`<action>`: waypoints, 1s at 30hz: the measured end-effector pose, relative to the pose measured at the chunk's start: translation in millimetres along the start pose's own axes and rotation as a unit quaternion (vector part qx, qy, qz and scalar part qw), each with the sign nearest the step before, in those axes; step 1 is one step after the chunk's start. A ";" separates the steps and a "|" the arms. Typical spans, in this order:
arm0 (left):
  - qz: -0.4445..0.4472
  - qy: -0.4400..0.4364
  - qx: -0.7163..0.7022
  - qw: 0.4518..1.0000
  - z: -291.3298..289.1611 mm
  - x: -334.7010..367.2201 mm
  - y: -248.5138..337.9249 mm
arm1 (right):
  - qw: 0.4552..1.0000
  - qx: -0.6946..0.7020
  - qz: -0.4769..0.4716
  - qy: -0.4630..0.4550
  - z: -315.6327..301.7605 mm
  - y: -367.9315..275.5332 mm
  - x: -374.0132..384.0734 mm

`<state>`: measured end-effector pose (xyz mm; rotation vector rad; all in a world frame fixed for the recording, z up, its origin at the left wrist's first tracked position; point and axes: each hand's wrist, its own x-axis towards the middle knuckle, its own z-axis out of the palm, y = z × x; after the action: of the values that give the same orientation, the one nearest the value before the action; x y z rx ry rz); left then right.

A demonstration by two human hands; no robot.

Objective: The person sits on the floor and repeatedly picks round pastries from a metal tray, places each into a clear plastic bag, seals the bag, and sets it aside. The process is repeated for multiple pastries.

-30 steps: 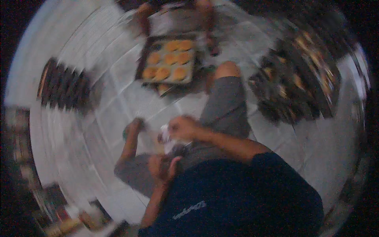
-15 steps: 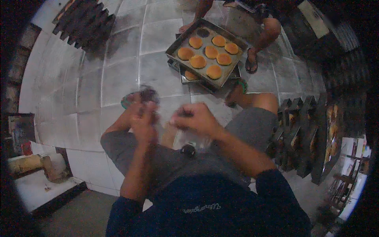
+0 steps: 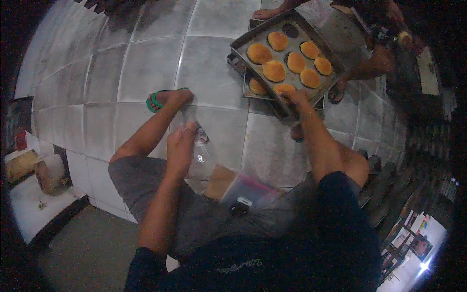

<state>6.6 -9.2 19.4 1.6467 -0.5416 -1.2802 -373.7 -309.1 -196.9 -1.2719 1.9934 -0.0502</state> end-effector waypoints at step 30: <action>0.207 0.006 -0.061 0.976 96.6 -170.3 39.6 | 0.831 0.447 -0.328 -0.044 -115.5 -36.5 -523.9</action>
<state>-134.2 68.8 137.7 1.3509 -0.7403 -0.9734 -302.2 47.2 199.5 -1.1791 1.0818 -1.0981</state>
